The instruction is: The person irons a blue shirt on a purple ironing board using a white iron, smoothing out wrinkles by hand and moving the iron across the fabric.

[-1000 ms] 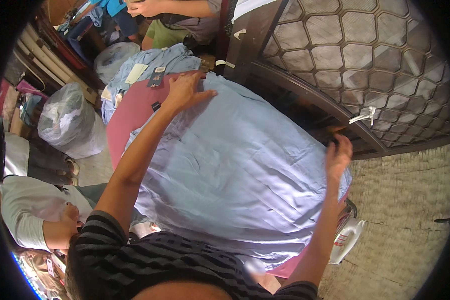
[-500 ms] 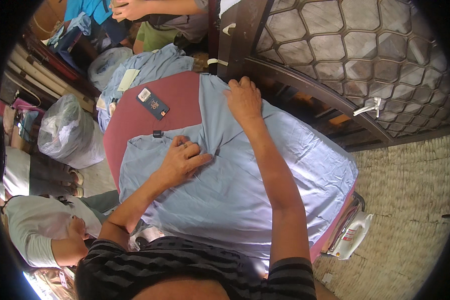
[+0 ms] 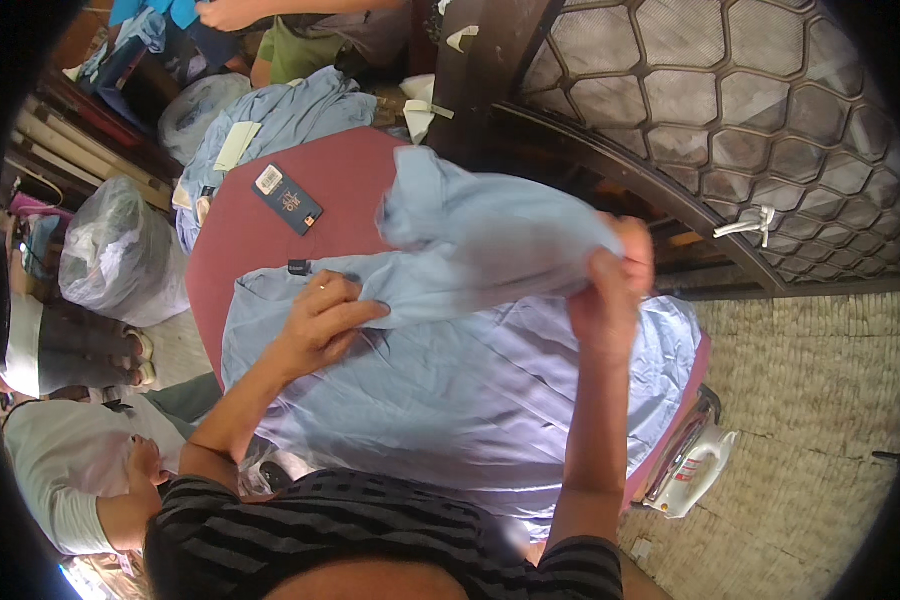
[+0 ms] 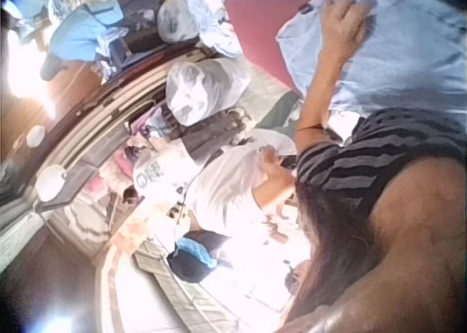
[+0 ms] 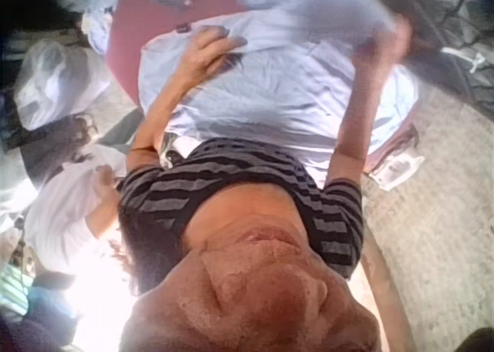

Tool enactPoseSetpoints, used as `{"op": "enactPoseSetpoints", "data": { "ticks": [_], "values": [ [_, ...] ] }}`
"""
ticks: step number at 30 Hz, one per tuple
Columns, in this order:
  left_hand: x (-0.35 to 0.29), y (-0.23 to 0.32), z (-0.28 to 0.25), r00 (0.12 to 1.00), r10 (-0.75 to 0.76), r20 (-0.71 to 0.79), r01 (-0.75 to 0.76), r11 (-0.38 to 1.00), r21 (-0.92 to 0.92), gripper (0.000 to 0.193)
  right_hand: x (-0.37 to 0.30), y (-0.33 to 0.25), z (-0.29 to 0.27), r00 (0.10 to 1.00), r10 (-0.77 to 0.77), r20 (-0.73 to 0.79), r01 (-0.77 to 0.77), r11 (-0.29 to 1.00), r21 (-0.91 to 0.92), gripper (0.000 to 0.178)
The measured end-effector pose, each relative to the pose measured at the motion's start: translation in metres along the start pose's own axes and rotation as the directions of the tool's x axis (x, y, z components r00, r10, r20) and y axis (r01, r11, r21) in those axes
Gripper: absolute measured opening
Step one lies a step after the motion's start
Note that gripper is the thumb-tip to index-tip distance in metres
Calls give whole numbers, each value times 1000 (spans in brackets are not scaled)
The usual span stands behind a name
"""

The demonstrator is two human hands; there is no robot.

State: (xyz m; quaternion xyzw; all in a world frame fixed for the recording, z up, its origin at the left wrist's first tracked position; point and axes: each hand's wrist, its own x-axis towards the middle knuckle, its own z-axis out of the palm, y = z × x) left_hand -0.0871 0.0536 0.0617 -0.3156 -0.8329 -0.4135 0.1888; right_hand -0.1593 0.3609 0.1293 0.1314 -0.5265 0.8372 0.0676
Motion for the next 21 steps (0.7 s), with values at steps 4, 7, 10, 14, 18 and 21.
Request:
{"op": "enactPoseSetpoints", "data": {
  "ticks": [4,7,10,14,18,21],
  "values": [
    [31,2,-17,999,-48,19,50,991,-123,41,-1,-35,-5,934,-354,-56,338,923,-185,20],
    [60,-8,-19,976,-216,8,214,962,-168,38,25,-13,-22,799,-581,-158,436,739,-515,27],
    [86,-44,-9,937,-349,-31,337,921,-194,33,51,5,-41,945,-327,-11,111,349,-931,27],
    [101,-96,3,853,-514,83,518,818,-251,30,33,26,-35,957,-170,234,244,40,-969,32],
    [104,-127,14,898,-431,93,439,853,-282,30,21,67,-46,962,-87,259,252,-91,-964,40],
    [110,-136,7,849,-523,79,516,787,-339,22,51,72,-54,945,326,12,32,-57,-998,58]
  ]
}}
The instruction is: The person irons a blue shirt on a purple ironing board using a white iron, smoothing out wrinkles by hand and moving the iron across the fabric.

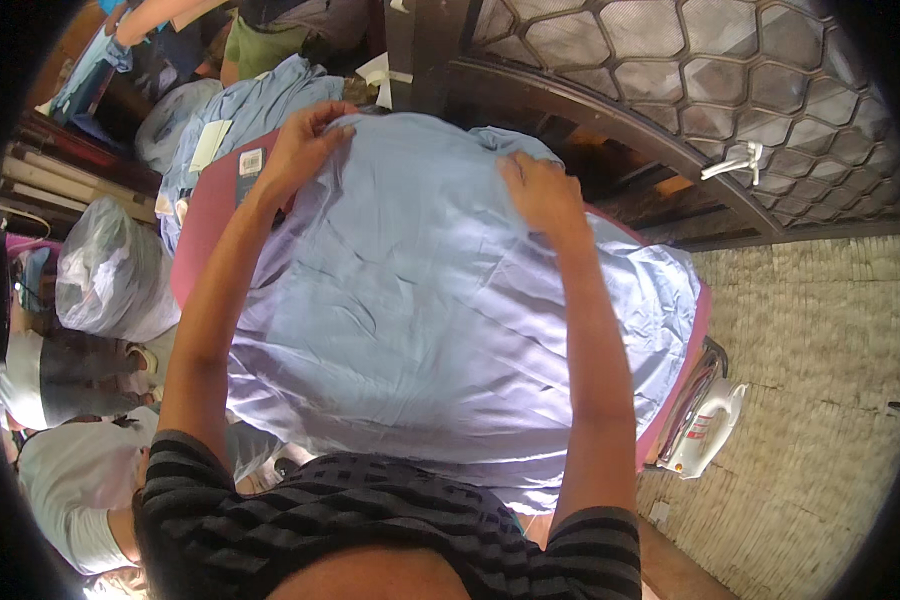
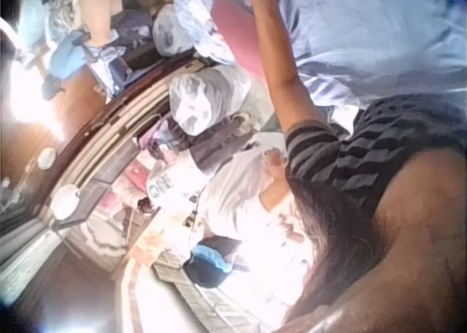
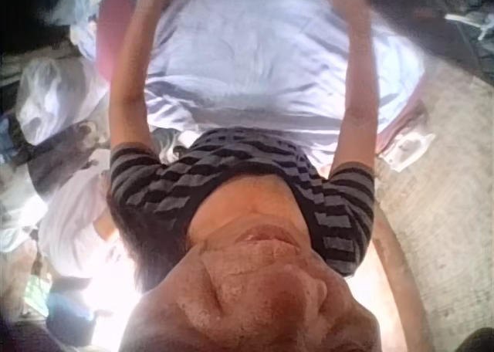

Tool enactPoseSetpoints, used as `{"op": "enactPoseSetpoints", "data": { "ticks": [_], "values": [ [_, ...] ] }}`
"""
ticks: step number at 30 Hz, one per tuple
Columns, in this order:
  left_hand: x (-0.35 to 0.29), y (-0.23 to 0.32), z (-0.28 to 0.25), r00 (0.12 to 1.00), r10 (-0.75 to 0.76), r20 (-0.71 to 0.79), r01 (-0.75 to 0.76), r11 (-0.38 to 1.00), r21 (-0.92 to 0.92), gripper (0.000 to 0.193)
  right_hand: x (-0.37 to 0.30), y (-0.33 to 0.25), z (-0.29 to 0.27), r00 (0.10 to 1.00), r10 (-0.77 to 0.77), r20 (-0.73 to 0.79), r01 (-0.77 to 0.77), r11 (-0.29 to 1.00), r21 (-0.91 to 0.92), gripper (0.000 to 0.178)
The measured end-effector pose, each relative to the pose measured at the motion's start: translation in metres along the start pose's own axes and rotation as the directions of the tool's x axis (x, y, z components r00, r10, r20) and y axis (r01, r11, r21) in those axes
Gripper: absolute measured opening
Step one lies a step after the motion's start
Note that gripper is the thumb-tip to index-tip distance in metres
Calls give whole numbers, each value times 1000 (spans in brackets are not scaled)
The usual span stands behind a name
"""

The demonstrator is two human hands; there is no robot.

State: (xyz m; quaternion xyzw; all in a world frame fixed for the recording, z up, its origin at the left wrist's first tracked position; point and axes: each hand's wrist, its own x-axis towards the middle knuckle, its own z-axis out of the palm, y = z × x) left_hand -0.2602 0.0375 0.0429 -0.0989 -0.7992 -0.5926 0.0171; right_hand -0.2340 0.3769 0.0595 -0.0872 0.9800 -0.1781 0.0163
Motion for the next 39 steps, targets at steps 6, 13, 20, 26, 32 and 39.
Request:
{"op": "enactPoseSetpoints", "data": {
  "ticks": [6,13,20,26,32,39],
  "values": [
    [15,1,-4,997,-6,73,-1,995,98,24,39,31,-33,842,167,513,-286,945,162,81],
    [8,16,-18,995,36,94,-36,999,3,19,-32,-15,-18,996,-65,-68,57,992,-116,56],
    [36,-8,-3,982,174,68,-186,876,446,26,51,54,-11,868,238,436,-202,971,-129,69],
    [38,-19,-30,977,215,-17,-197,924,327,24,-22,-1,-18,991,-43,-125,1,948,-317,50],
    [16,-1,-10,925,375,53,-328,722,609,26,-123,91,-34,820,-125,-558,80,991,-105,42],
    [-86,95,115,738,592,324,-675,638,372,20,-212,240,-84,830,425,-362,-377,905,199,52]
  ]
}}
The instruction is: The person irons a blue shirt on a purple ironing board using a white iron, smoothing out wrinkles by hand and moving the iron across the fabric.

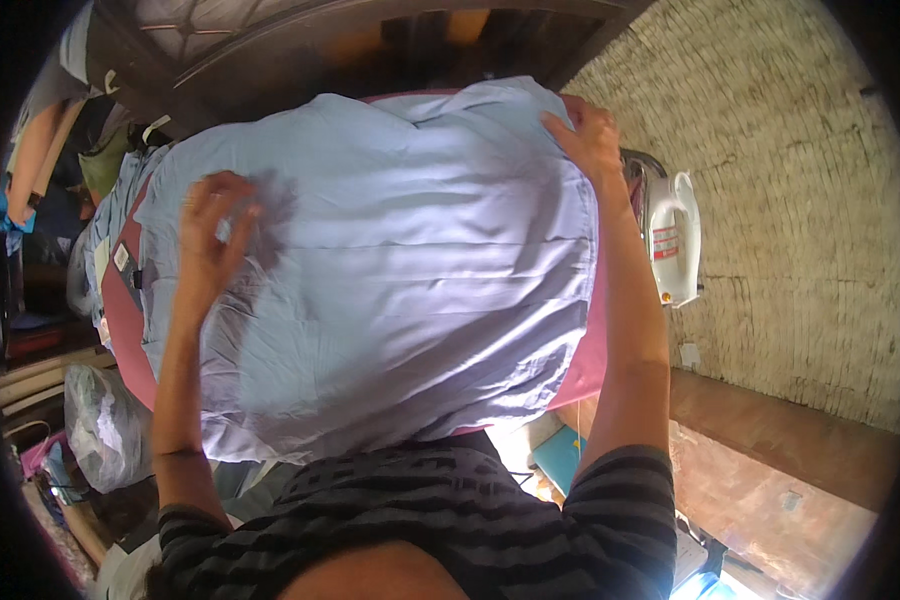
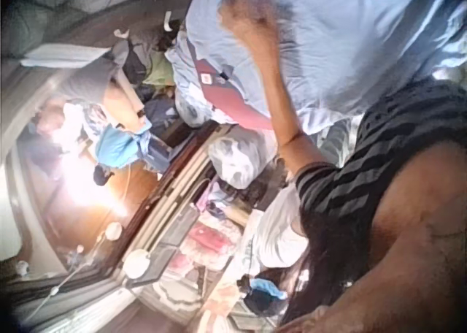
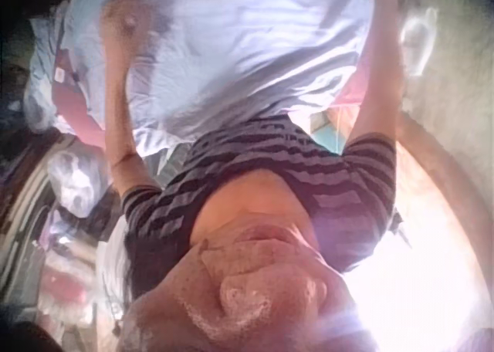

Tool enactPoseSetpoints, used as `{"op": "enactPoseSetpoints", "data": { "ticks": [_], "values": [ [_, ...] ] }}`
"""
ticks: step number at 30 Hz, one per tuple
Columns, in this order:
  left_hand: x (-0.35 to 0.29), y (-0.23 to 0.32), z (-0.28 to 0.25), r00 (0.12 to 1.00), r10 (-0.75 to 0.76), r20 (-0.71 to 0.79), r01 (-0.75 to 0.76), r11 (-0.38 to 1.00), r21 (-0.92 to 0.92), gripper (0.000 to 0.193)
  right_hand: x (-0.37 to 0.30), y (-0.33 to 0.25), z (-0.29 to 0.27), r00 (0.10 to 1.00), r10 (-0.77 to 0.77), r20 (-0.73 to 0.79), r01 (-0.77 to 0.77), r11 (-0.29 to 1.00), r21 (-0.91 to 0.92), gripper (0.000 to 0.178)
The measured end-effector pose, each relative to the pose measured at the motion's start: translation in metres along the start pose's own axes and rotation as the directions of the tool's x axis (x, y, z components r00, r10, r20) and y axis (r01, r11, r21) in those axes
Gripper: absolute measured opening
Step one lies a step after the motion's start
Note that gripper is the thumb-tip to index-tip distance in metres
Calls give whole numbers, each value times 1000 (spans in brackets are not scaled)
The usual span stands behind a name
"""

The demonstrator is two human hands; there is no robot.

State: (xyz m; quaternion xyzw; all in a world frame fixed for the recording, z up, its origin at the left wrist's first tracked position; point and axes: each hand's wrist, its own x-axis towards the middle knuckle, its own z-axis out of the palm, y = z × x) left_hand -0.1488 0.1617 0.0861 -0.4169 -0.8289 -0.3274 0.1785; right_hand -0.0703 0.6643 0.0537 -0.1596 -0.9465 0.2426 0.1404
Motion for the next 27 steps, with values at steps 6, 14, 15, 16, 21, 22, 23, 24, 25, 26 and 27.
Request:
{"op": "enactPoseSetpoints", "data": {
  "ticks": [6,14,15,16,21,22,23,24,25,26,27],
  "values": [
    [14,111,95,958,173,230,-102,950,-294,21,-3,-4,30,985,-85,-153,70,992,-103,44],
    [87,178,204,888,384,253,-318,910,-265,21,-92,25,-14,966,-110,-232,117,993,18,61],
    [95,182,219,873,419,249,-360,899,-248,23,-123,21,-19,960,-160,-230,159,987,-21,63],
    [103,187,238,854,461,240,-408,881,-239,26,-157,20,-23,947,-190,-260,184,982,-48,65],
    [125,210,266,759,475,446,-480,870,-109,42,-277,-26,-27,979,126,-162,-114,990,82,66],
    [129,211,270,744,466,479,-481,871,-100,45,-284,-30,-20,977,77,-201,-82,997,-17,64],
    [132,211,272,734,448,510,-476,875,-85,48,-290,-32,-17,973,17,-231,-45,992,-115,63],
    [134,207,276,722,403,563,-381,910,-163,48,-293,-33,-15,968,62,-241,-81,994,-69,61],
    [138,204,281,708,355,611,-279,935,-221,48,-290,-30,-12,963,100,-251,-108,994,-15,59],
    [138,207,285,712,458,533,-393,888,-239,45,-286,-27,-9,959,134,-251,-126,991,48,57],
    [139,210,292,727,523,444,-438,852,-287,35,-285,-26,-17,941,309,-142,-296,950,102,58]
  ]
}}
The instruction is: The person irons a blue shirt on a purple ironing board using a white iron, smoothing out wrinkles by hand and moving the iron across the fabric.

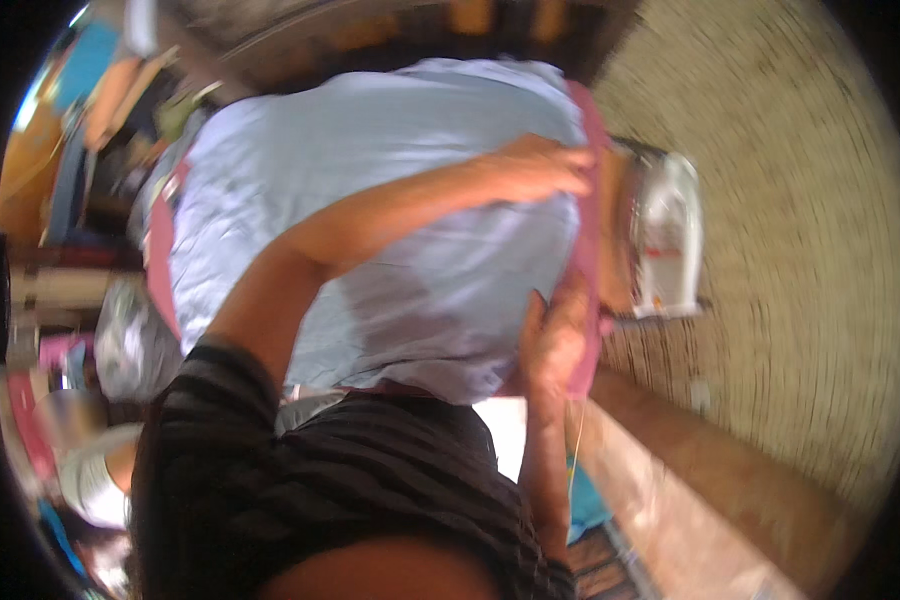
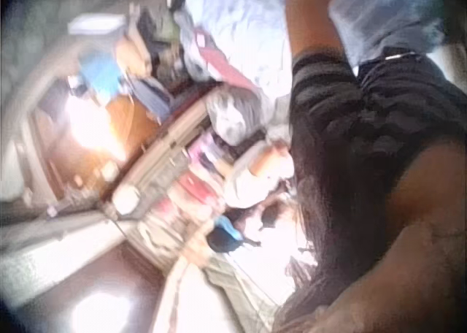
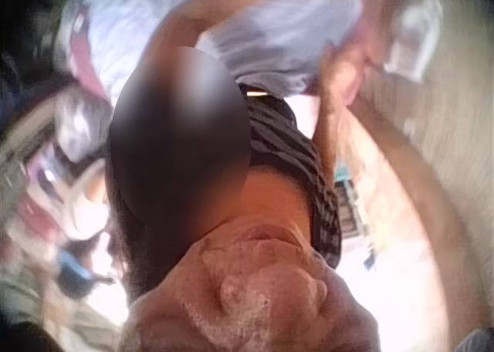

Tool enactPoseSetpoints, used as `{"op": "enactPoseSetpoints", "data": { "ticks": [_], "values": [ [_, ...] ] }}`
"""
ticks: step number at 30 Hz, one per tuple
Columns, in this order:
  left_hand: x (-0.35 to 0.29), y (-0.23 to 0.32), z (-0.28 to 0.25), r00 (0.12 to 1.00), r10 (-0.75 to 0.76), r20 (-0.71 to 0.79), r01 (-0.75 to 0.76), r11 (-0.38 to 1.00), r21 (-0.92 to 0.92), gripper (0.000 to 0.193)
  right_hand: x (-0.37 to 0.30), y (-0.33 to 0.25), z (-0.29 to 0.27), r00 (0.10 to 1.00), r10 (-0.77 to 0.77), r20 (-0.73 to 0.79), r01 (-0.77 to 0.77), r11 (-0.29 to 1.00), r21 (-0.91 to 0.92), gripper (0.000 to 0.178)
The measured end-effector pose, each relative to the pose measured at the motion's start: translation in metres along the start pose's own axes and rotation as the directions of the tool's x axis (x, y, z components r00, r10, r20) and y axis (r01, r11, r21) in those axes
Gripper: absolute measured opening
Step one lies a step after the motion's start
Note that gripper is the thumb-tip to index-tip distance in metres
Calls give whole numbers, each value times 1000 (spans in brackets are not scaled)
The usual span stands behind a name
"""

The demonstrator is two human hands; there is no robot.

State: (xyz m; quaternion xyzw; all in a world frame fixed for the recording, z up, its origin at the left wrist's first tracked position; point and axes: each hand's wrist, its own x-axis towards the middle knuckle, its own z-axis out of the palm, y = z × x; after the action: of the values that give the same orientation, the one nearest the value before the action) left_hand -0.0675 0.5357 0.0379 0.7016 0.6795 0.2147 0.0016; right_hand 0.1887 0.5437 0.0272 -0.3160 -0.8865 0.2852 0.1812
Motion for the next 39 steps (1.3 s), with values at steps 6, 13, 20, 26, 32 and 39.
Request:
{"op": "enactPoseSetpoints", "data": {
  "ticks": [6,13,20,26,32,39],
  "values": [
    [-7,19,35,892,-138,-430,91,987,-129,12,-9,25,6,979,-204,-29,198,968,-153,39],
    [-7,34,48,761,-118,-637,67,992,-104,9,-11,32,-30,989,-110,99,83,967,242,30],
    [9,65,60,843,-170,-510,150,985,-80,7,-14,62,-67,970,-90,225,63,990,126,34],
    [-46,75,27,844,-260,-468,168,959,-229,31,1,27,-81,913,-69,402,87,996,-28,44],
    [-284,84,-80,578,-578,-577,633,763,-130,36,70,-82,-30,788,-528,315,514,847,133,40],
    [-505,134,-114,-128,-646,-752,991,-53,-124,34,69,-288,178,356,-817,453,645,566,513,24]
  ]
}}
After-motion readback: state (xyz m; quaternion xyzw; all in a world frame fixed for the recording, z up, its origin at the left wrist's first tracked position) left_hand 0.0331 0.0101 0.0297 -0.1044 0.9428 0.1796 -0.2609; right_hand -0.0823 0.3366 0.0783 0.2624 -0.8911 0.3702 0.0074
